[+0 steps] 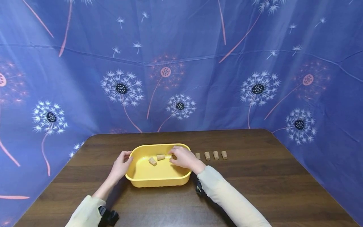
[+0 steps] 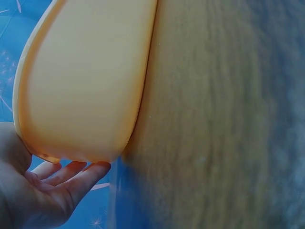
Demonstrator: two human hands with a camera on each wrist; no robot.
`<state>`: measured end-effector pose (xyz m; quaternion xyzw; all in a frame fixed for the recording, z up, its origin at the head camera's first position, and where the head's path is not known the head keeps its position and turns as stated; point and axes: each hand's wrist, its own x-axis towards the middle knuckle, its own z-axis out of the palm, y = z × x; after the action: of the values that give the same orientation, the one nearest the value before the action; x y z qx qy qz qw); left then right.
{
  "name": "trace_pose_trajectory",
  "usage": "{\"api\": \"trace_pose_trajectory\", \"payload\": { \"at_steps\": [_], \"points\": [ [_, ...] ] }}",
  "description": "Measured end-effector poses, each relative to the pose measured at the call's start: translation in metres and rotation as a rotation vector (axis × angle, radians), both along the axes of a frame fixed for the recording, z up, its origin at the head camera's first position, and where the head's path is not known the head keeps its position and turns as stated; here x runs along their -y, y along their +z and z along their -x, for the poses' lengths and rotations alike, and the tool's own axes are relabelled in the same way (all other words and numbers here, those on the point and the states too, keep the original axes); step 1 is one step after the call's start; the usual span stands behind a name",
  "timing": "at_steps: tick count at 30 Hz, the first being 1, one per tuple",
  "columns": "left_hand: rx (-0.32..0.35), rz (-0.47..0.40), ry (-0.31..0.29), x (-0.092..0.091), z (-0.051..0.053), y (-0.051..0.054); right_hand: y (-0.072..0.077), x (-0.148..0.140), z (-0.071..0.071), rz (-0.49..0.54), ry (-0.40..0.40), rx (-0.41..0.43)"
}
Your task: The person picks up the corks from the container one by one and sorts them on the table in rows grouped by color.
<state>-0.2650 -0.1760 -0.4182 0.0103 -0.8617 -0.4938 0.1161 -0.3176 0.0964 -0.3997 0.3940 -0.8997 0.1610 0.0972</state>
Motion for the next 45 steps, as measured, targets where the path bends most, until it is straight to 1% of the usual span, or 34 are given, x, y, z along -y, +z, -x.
{"api": "trace_pose_trajectory", "payload": {
  "at_steps": [5, 9, 13, 19, 24, 28, 35, 45],
  "points": [
    [0.001, 0.006, 0.000, 0.0018, -0.0028, 0.0021, -0.0005, 0.0041, -0.0018, -0.061, -0.067, -0.027],
    [0.001, 0.003, 0.000, 0.0017, -0.0025, 0.0017, -0.0017, 0.0051, -0.0016, -0.104, -0.105, -0.035],
    [-0.003, 0.011, 0.000, 0.0004, -0.0012, 0.0003, -0.0020, 0.0044, -0.0026, -0.100, -0.118, -0.047],
    [-0.003, -0.007, 0.001, -0.0011, -0.0012, -0.0011, -0.0051, 0.0028, -0.0025, -0.080, -0.128, -0.127],
    [-0.003, -0.012, 0.005, -0.0015, -0.0014, -0.0009, -0.0059, 0.0022, -0.0014, -0.094, -0.136, -0.157],
    [-0.010, -0.008, 0.009, -0.0009, -0.0007, -0.0007, -0.0058, 0.0023, -0.0010, -0.106, -0.136, -0.148],
    [0.000, -0.008, 0.013, -0.0008, 0.0002, -0.0005, -0.0046, 0.0034, -0.0009, -0.139, -0.150, -0.067],
    [-0.010, -0.010, 0.005, -0.0007, -0.0003, -0.0005, -0.0027, 0.0042, -0.0019, -0.154, -0.112, -0.046]
  ]
}}
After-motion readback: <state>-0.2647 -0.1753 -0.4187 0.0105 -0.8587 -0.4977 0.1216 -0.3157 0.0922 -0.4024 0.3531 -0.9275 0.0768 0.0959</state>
